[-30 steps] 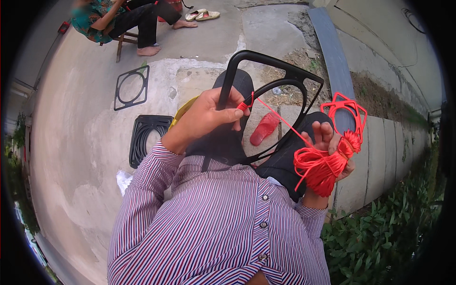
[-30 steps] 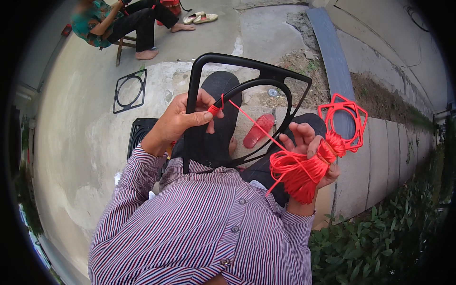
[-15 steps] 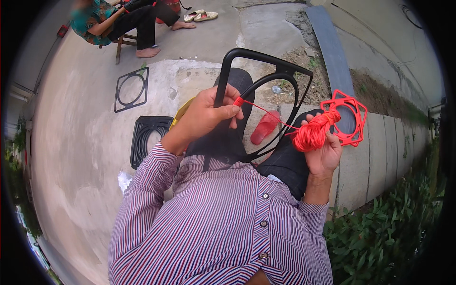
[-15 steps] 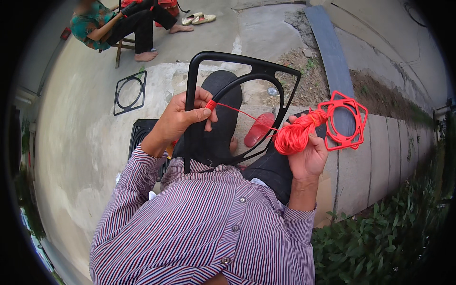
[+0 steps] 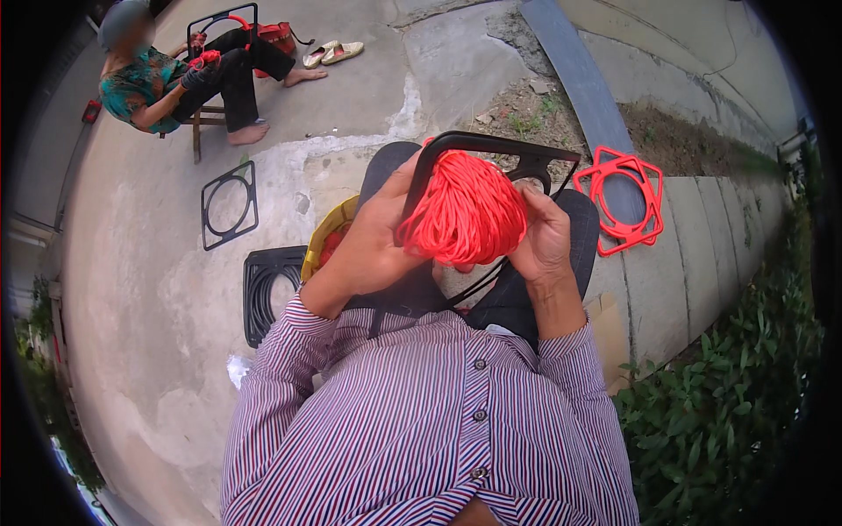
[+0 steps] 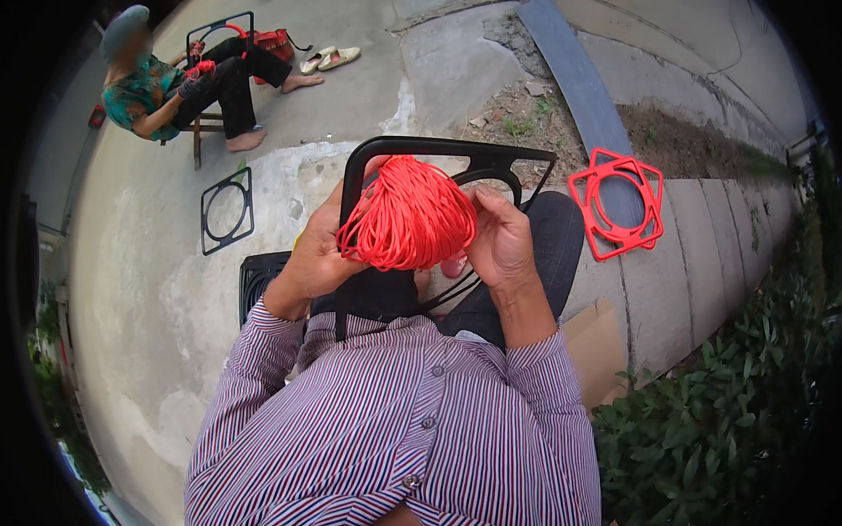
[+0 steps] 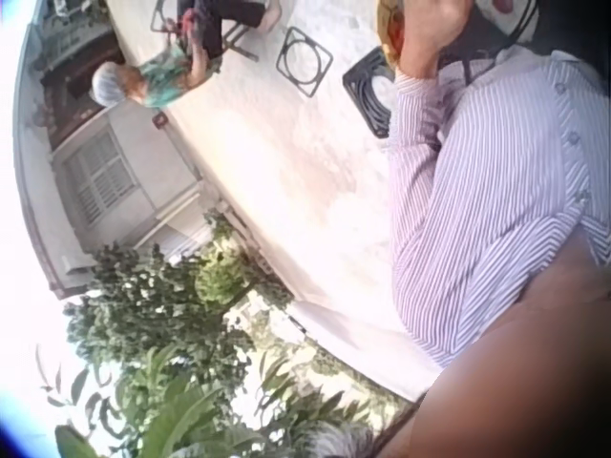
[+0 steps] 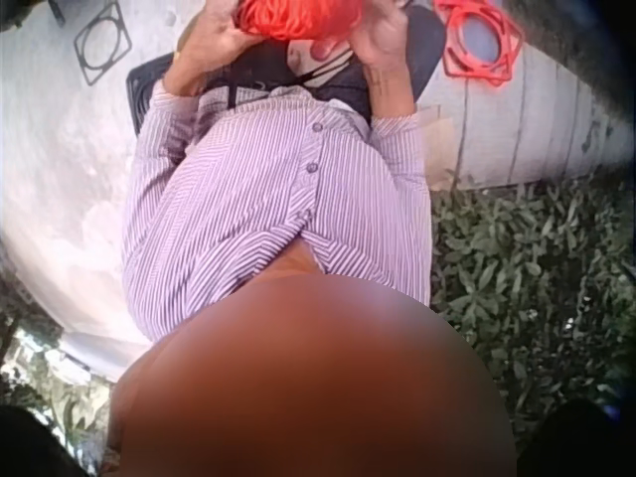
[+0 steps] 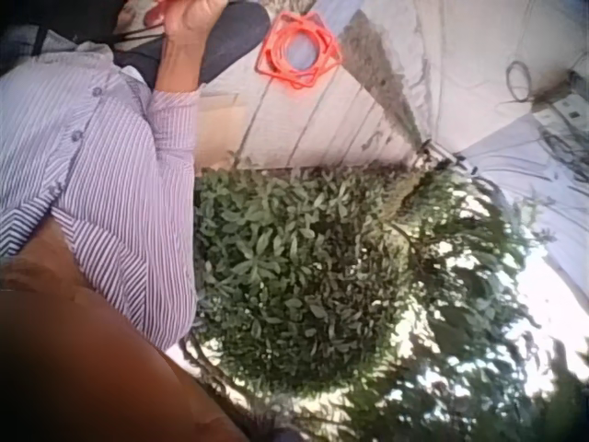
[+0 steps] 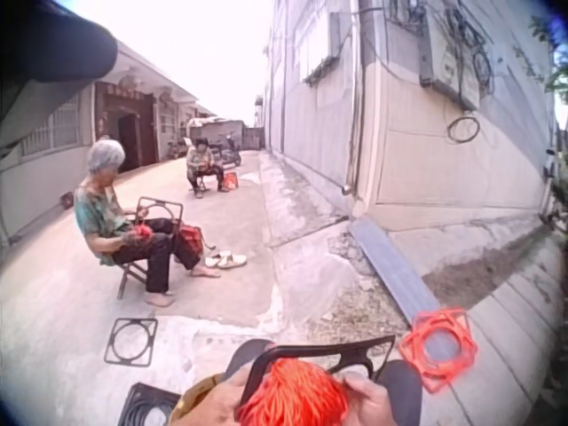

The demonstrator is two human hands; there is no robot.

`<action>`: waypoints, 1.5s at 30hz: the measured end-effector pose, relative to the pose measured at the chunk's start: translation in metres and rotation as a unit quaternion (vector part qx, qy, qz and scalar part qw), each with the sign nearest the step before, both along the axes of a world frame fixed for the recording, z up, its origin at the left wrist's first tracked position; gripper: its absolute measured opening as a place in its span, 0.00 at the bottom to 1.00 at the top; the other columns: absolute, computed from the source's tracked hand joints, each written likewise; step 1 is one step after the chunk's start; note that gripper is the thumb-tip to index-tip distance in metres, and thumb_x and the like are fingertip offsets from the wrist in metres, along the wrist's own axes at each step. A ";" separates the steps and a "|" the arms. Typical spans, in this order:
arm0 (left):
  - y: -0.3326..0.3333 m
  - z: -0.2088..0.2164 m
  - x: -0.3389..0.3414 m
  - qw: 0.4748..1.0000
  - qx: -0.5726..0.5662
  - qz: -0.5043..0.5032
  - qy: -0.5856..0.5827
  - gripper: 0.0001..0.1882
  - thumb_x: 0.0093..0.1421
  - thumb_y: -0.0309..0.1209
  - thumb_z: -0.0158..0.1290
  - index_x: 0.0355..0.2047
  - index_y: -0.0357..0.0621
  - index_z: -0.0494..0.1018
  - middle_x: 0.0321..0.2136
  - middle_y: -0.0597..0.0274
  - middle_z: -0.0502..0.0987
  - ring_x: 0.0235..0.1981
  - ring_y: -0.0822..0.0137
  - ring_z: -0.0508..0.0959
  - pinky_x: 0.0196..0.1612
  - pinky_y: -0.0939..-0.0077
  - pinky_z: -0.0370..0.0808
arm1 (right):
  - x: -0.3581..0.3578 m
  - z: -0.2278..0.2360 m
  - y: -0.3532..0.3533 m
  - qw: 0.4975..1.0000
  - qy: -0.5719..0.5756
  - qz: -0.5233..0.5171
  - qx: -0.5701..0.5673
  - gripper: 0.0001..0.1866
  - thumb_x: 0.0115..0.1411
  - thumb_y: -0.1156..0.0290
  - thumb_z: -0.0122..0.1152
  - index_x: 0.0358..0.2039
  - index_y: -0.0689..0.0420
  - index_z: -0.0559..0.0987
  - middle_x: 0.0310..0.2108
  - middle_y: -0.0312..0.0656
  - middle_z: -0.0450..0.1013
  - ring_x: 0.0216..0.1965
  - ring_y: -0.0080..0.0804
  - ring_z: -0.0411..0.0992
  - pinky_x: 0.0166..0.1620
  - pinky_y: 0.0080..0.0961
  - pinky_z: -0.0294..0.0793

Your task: The person assembles red yarn bundles onto black plastic frames by hand.

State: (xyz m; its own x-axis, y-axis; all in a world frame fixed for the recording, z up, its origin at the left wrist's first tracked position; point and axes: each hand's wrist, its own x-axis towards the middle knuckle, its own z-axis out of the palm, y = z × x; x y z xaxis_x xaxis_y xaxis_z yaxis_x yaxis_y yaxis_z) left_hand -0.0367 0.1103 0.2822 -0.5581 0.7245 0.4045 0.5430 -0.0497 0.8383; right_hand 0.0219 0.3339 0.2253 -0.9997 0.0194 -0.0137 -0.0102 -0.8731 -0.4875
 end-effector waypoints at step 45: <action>-0.001 0.011 0.010 0.998 -0.056 0.009 0.029 0.28 0.51 0.19 0.54 0.56 0.36 0.67 0.67 0.48 0.51 0.64 0.52 0.60 0.63 0.65 0.59 | 0.008 0.062 -0.022 0.944 0.044 -0.048 0.322 0.16 0.62 0.71 0.58 0.48 0.67 0.72 0.40 0.47 0.76 0.41 0.26 0.76 0.46 0.23 0.75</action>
State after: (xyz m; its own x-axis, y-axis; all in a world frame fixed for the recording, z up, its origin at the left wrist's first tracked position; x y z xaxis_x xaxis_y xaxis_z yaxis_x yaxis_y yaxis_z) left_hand -0.0271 0.1089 0.2931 -0.5490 0.7575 0.3533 0.5903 0.0521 0.8055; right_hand 0.0294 0.3124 0.2871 -0.9895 0.0867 0.1155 -0.1403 -0.3887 -0.9106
